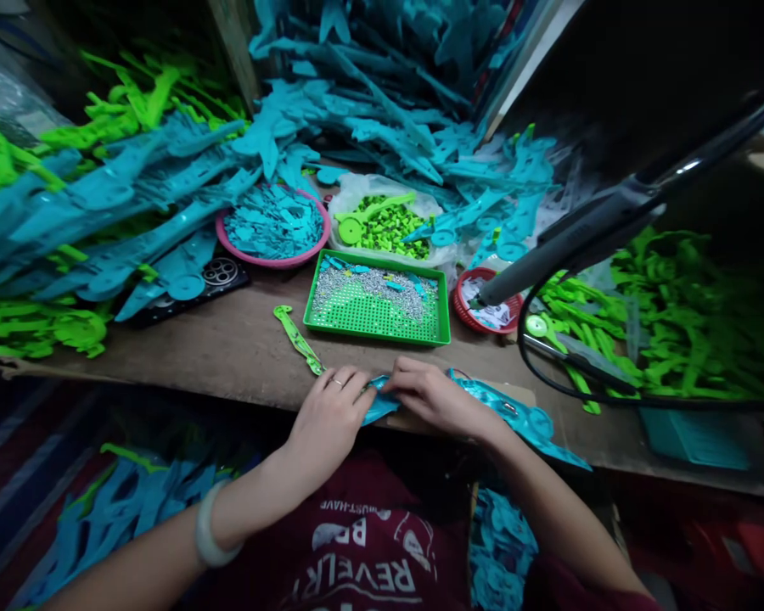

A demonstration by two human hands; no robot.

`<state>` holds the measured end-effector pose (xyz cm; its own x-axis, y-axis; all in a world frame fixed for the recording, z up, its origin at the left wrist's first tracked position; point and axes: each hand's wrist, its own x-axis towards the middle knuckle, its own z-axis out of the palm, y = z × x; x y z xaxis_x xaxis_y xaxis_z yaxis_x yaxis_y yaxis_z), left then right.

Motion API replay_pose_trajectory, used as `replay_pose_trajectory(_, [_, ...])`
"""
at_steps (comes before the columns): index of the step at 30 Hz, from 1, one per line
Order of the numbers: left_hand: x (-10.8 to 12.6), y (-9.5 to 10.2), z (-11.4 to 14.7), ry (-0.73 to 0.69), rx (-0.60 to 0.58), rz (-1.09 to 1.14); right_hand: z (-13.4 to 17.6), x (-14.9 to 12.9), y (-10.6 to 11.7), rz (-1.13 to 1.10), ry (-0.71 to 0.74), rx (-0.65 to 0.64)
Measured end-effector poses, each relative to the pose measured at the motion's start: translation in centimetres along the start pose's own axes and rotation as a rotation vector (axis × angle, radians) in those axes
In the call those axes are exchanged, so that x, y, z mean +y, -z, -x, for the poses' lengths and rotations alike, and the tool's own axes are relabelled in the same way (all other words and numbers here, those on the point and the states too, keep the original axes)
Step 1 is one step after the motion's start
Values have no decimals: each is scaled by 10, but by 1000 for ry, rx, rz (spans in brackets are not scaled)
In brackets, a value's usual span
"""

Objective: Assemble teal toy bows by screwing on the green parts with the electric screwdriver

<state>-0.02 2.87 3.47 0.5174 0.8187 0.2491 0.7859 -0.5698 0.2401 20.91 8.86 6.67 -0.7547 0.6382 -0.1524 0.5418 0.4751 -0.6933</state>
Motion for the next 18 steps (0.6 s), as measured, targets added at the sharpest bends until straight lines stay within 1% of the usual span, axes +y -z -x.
replay_pose_trajectory(3, [5, -1, -1, 8, -47, -15, 6, 8, -2, -102, 1, 102])
replay_pose_trajectory(5, [7, -2, -1, 17, -27, 40, 8, 12, -4, -94, 10, 133])
replay_pose_trajectory(7, [6, -4, 1, 13, 22, 81, 9, 16, -8, -27, 28, 139])
replay_pose_trajectory(9, [3, -5, 1, -35, 63, 44, 9, 20, -11, 112, 69, 124])
replay_pose_trajectory(12, [-3, -5, 0, -151, 75, -52, 10, 25, -14, 446, 150, 69])
replay_pose_trajectory(14, [-6, -5, -1, -193, 79, -71, 12, 26, -13, 649, 205, 26])
replay_pose_trajectory(16, [-7, -5, -2, -230, 95, -75, 15, 25, -11, 771, 263, -4])
replay_pose_trajectory(18, [-6, -6, -3, -265, 94, -78, 20, 24, -8, 835, 317, -4])
